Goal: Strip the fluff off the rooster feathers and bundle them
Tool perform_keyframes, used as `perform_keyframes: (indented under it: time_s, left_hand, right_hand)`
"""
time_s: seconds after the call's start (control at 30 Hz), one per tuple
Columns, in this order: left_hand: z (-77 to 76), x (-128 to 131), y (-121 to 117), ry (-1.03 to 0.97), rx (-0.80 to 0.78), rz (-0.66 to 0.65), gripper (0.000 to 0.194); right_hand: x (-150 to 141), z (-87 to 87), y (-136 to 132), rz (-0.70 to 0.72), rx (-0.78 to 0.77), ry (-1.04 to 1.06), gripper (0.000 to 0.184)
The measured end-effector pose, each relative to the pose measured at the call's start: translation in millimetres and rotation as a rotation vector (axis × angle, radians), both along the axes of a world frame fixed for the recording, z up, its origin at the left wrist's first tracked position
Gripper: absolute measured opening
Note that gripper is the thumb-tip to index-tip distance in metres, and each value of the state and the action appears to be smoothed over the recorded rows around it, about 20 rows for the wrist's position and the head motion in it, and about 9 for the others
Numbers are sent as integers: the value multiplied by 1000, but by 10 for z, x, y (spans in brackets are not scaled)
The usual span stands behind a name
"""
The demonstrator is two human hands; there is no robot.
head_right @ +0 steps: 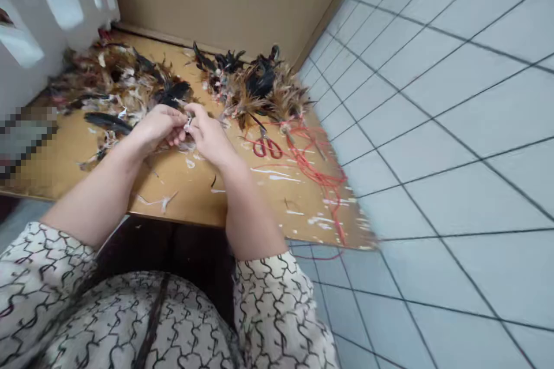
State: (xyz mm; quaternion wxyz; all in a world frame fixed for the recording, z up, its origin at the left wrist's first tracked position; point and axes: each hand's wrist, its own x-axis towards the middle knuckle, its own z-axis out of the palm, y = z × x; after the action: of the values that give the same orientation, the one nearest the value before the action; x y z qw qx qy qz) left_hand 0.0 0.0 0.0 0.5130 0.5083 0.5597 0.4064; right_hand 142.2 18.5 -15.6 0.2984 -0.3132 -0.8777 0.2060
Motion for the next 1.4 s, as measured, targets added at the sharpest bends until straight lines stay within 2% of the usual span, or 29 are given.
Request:
perform_keyframes:
  time_s: [0.17,0.3,0.43,0.6,0.7,0.77,0.9,1.07,1.23,1.33,1.4]
  left_hand:
    - [11,58,-33,20,29,28,29]
    - [24,69,-41,77,52,52,31]
    - [-11,30,-10,99,88,108,29]
    - [-69,10,36,137,85,182,24]
    - [-62,41,30,104,81,193,25]
    - [-59,68,20,96,91,156,26]
    - [-104,102,19,239,198,70,25]
    - [-151,107,20,378,365,49,22]
    - [-114,97,9,422,360,-11,21]
    - [-108,74,22,349,292,-41,24]
    - [-110,54,35,274,252,-11,27]
  right_hand:
    - [-23,-45,-3,-13,-21,-20,41]
    - [-27,-58,11,-10,-95,67,39]
    - [-14,-26,-17,84,-209,171,38]
    - [-21,-20,-79,225,-366,164,42]
    - [-38,-55,-59,179,-375,178,50]
    - [-48,-80,-28,112,-359,200,54]
    - [-59,-102,27,-32,-345,211,58]
    - [-55,-97,49,-132,-377,186,58]
    - [-66,-123,67,-122,-410,203,52]
    - [-63,-146,85,-54,-414,228,51]
    - [-35,-141,99,-3,-405,249,52]
